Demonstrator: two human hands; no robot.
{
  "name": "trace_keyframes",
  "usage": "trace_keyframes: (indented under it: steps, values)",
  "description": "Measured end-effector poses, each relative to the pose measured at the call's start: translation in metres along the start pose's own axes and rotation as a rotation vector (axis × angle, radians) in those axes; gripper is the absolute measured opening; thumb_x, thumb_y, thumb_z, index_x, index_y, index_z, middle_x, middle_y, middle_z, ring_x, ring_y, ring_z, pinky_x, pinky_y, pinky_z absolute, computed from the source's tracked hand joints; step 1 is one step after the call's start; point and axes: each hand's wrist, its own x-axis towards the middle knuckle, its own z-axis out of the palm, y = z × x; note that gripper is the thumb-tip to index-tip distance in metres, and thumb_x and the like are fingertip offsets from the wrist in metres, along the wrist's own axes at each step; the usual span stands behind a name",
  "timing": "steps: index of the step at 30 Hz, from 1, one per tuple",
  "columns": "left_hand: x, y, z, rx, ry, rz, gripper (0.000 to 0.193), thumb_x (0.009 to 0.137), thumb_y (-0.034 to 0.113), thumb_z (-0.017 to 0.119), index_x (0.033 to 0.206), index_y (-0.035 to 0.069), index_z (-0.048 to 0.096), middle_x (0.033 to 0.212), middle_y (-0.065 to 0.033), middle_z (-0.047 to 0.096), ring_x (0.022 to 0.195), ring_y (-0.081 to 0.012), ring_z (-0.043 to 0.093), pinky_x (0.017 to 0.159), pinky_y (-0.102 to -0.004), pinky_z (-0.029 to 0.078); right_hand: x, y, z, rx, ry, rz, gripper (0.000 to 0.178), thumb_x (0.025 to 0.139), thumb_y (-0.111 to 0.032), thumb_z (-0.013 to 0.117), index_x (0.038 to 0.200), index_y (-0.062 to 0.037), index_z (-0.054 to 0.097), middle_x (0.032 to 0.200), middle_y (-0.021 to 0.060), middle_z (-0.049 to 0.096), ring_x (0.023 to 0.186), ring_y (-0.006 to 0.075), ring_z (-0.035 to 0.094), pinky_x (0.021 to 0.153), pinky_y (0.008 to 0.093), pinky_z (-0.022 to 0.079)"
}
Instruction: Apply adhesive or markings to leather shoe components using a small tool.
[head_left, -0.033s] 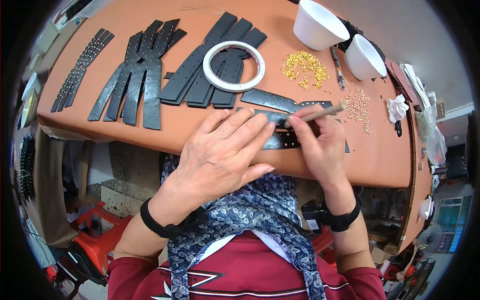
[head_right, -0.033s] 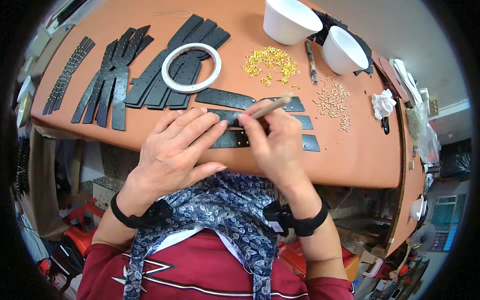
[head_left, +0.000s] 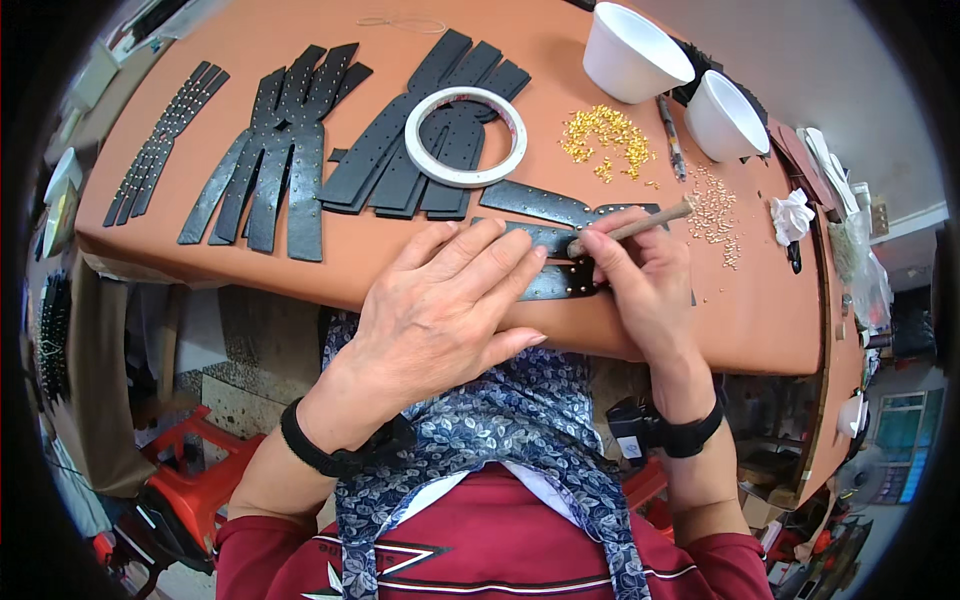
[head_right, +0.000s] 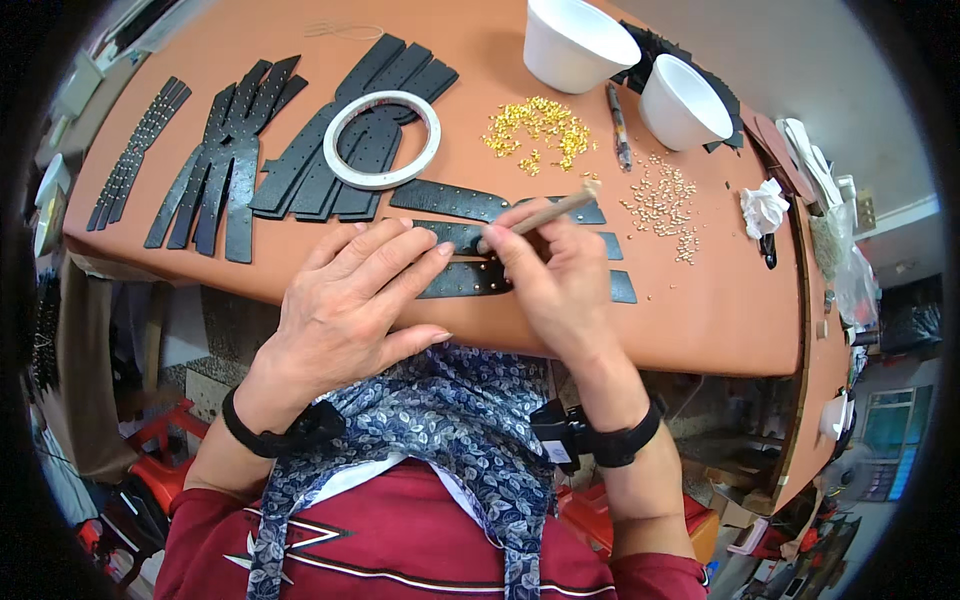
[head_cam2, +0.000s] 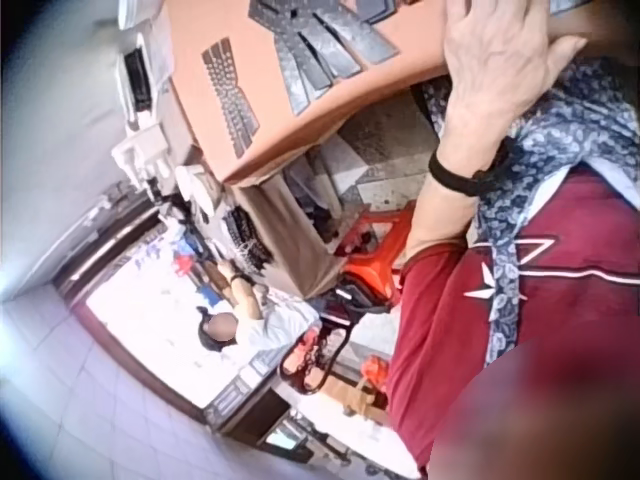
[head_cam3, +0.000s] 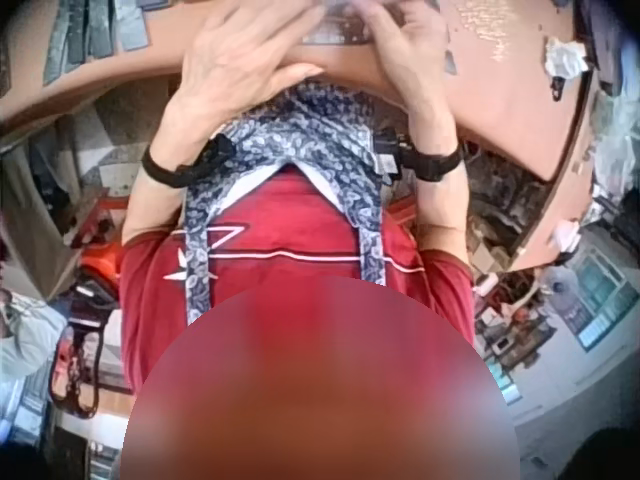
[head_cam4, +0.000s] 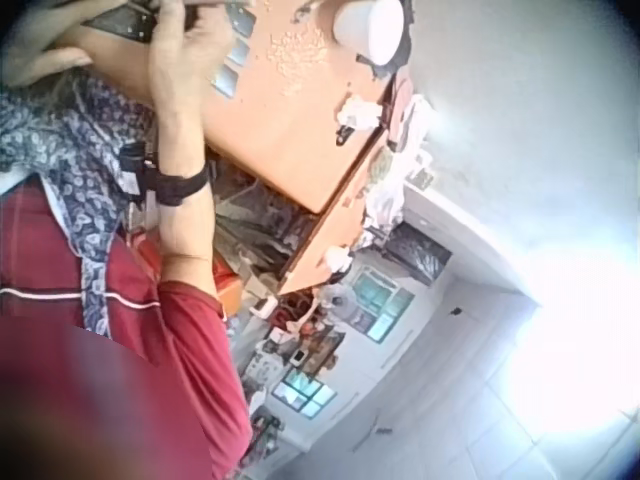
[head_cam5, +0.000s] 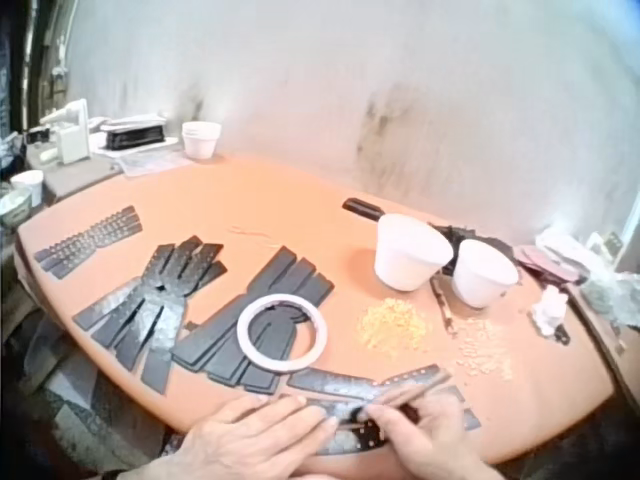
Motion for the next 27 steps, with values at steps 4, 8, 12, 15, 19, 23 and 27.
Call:
trace_keyframes:
  steps: [4,8,12,15,19,23,27]
  values:
    - [-0.001,0.001,0.001,-0.006,0.003,-0.001,0.064,0.067,0.036,0.079,0.122,0.008,0.064,0.123,-0.0059,0.059,0.119,-0.0243,0.055,0.098,-0.0406,0.043,0.002,0.007,-0.013,0.41,0.122,-0.017,0.009,0.094,-0.011,0.064,0.094,-0.0019,0.065,0.081,0.0062,0.067,0.064,0.0086,0.06,0.054,0.0186,0.043]
    - [-0.001,0.002,0.0,0.008,-0.018,-0.016,0.065,0.066,0.033,0.08,0.123,0.007,0.064,0.125,-0.0073,0.059,0.12,-0.0268,0.054,0.099,-0.041,0.043,-0.012,0.013,-0.045,0.535,0.267,-0.088,0.013,0.095,-0.016,0.065,0.097,-0.003,0.065,0.082,0.0059,0.068,0.065,0.0094,0.061,0.055,0.0184,0.041]
    - [0.002,0.005,-0.002,0.048,-0.018,0.002,0.062,0.066,0.03,0.08,0.121,0.005,0.065,0.124,-0.0073,0.059,0.119,-0.0261,0.055,0.1,-0.0415,0.041,-0.025,0.016,-0.115,0.326,0.427,-0.124,0.015,0.095,-0.016,0.064,0.1,-0.0021,0.065,0.084,0.0067,0.069,0.068,0.01,0.064,0.057,0.0182,0.042]
    - [0.004,0.008,-0.004,0.06,-0.03,-0.002,0.064,0.065,0.029,0.081,0.121,0.004,0.065,0.123,-0.0085,0.059,0.119,-0.0275,0.055,0.1,-0.0424,0.041,-0.033,0.024,-0.16,0.163,0.572,-0.056,0.017,0.095,-0.018,0.065,0.1,-0.0013,0.065,0.087,0.0084,0.07,0.07,0.0106,0.066,0.056,0.0178,0.043]
    - [0.003,0.008,-0.005,0.06,-0.051,-0.013,0.066,0.064,0.03,0.08,0.122,0.003,0.064,0.123,-0.0098,0.06,0.118,-0.0294,0.055,0.1,-0.0443,0.041,-0.04,0.043,-0.186,0.08,0.629,0.1,0.017,0.094,-0.019,0.066,0.101,-0.0029,0.064,0.088,0.0078,0.071,0.076,0.0117,0.068,0.057,0.0185,0.046]
    - [0.003,0.007,-0.004,0.069,-0.044,0.004,0.065,0.066,0.032,0.079,0.122,0.002,0.064,0.123,-0.0111,0.06,0.119,-0.0317,0.055,0.101,-0.0455,0.04,-0.038,0.057,-0.19,0.033,0.594,0.187,0.017,0.093,-0.02,0.067,0.101,-0.005,0.064,0.087,0.0044,0.07,0.078,0.0095,0.067,0.059,0.0191,0.046]
    - [0.002,0.006,-0.007,0.066,-0.077,0.02,0.061,0.076,0.037,0.072,0.123,-0.001,0.062,0.124,-0.0157,0.058,0.118,-0.0371,0.054,0.099,-0.0473,0.041,-0.028,0.059,-0.191,-0.076,0.606,0.208,0.02,0.092,-0.023,0.068,0.1,-0.0051,0.066,0.086,0.0015,0.069,0.078,0.0068,0.064,0.061,0.0194,0.044]
